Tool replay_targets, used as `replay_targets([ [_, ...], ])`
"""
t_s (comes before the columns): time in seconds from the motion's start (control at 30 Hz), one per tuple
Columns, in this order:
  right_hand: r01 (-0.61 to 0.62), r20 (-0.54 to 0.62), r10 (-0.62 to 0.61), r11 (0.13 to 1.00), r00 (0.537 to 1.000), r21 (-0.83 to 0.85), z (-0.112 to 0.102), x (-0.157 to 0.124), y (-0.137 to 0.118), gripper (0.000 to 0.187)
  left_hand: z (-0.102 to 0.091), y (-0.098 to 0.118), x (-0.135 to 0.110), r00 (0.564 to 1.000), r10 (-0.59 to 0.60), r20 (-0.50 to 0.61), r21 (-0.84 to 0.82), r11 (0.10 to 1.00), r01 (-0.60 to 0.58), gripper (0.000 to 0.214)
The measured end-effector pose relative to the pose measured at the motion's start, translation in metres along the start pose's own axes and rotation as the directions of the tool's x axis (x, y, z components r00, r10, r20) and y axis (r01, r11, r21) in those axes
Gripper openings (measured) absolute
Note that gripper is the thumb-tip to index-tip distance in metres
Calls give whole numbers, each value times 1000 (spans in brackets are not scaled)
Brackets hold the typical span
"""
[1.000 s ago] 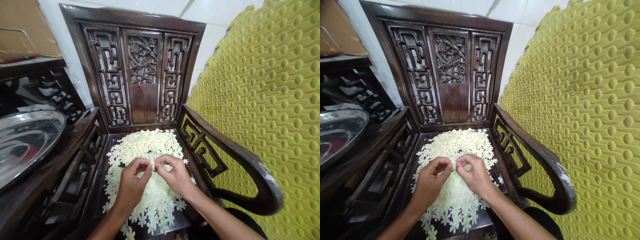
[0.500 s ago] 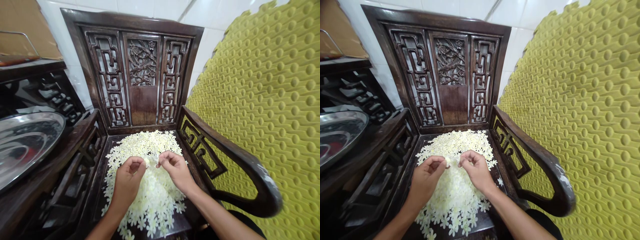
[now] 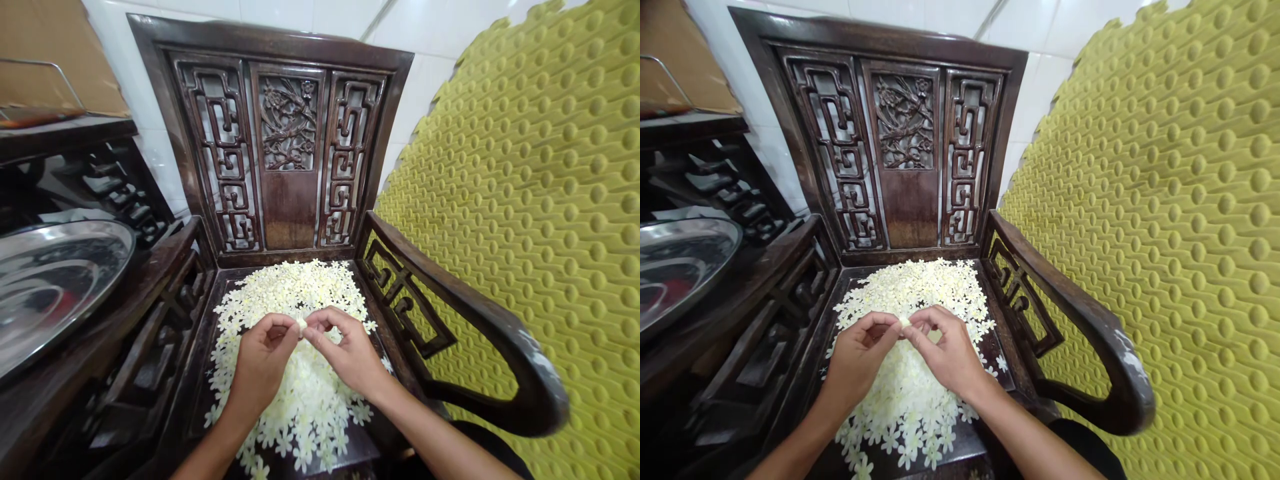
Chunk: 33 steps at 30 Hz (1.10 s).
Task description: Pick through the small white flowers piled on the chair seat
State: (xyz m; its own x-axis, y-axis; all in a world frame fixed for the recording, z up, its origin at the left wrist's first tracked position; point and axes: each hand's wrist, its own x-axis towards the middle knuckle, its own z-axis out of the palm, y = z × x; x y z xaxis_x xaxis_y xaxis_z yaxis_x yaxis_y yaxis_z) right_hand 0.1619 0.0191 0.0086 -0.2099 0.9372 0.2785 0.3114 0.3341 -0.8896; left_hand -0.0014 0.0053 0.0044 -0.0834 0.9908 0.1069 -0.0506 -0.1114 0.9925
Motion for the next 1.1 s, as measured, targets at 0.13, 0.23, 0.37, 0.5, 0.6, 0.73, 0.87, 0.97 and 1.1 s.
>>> replay_targets([
  [0.13, 26, 2, -26, 999, 1000, -34, 2, -3, -2, 10, 0, -2, -2, 999, -11, 44, -26, 1000, 13, 12],
  [0.23, 60, 0, -60, 995, 998, -78, 0, -3, 2, 12, 0, -3, -2, 998, -20, 56, -13, 1000, 21, 13],
  [0.37, 85, -25, -90, 985, 996, -147, -2, -2, 1, 14, -1, -2, -2, 998, -25, 61, 4, 1000, 25, 14],
  [0.5, 113, -51, -126, 972, 991, -206, -3, -2, -3, 13, 0, -2, -3, 997, -21, 69, 9, 1000, 20, 14],
  [0.6, 118, -68, -135, 970, 988, -215, -2, -3, -4, 15, 0, -2, -3, 997, -25, 67, -10, 1000, 26, 14],
  [0.73, 71, -93, -88, 983, 992, -172, -1, -4, -2, 17, 1, -1, -3, 998, -34, 61, -37, 999, 36, 14],
  [0.87, 5, -83, -10, 999, 996, -52, 1, -3, -2, 18, 2, 0, -2, 997, -52, 50, -86, 995, 56, 13],
  [0.97, -37, -68, 43, 995, 997, 91, 1, -1, -3, 18, 1, 0, 0, 997, -72, 19, -98, 992, 73, 13],
  [1.1, -80, -94, 91, 990, 991, 115, 0, 2, 4, 19, -2, 1, 3, 994, -94, -59, -72, 993, 90, 14],
])
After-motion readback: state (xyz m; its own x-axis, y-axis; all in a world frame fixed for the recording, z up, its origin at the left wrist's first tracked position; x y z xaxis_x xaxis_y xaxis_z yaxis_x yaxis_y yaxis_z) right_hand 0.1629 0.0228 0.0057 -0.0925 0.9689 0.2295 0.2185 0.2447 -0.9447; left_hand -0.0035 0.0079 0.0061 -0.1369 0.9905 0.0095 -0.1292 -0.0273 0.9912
